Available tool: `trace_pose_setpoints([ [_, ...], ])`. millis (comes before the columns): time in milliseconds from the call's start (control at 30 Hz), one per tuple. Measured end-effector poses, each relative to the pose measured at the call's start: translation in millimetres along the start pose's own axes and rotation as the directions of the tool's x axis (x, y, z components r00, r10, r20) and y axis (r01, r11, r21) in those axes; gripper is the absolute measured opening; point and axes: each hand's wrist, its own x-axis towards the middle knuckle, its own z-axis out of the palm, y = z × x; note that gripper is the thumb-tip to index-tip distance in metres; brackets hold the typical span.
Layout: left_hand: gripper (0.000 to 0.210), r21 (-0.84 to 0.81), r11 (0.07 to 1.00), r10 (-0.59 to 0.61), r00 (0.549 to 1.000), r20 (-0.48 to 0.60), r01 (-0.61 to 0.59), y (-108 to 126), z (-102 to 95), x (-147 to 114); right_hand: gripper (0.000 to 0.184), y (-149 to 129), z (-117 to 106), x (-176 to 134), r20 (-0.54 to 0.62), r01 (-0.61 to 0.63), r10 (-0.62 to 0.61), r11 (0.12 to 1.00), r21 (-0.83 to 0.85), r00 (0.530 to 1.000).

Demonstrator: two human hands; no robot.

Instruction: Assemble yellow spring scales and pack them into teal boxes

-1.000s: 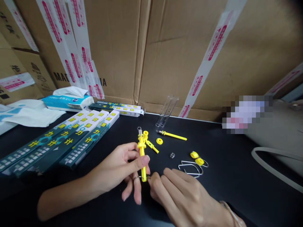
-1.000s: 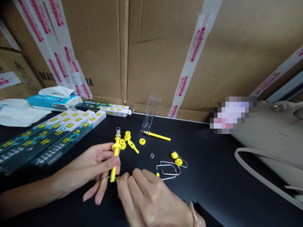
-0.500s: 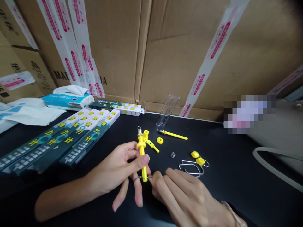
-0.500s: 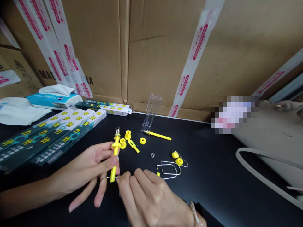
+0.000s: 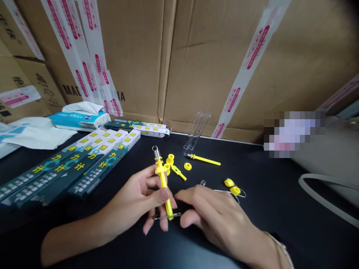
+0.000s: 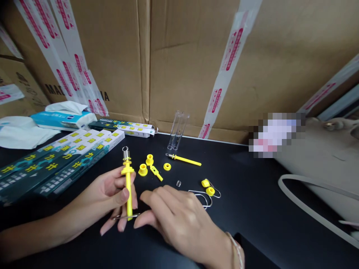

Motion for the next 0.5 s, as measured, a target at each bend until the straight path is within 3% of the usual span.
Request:
trace_pose_setpoints([
  [100,0.05,0.116,0.992,0.059,0.992,-0.108,-0.046,3.9,2.2,-1.3,0.052,1.6,1.5,-2.9,-0.035,-0.089,0.091,0.994,0.071,0.995],
  [200,0.051,0.165,0.983,0.107,0.981,-0.163,-0.08,5.3,1.5,-2.2,0.053,-0.7,0.7,-3.7,-0.037,-0.133,0.14,0.981,0.138,0.99],
  [333,0.052,0.167,0.979,0.152,0.965,-0.213,-0.117,3.9,-0.2,-2.0,0.052,-13.5,1.0,-0.8,0.057,-0.24,0.233,0.928,0.286,0.971],
  [400,0.053,0.151,0.982,0.149,0.959,-0.24,-0.115,4.4,0.8,-1.8,0.046,-20.7,4.1,1.6,0.181,-0.398,0.354,0.824,0.404,0.917],
  [500,0.054,0.119,0.987,0.131,0.958,-0.256,-0.103,7.4,4.0,-1.5,0.037,-26.5,10.6,5.6,0.396,-0.636,0.502,0.54,0.551,0.769],
])
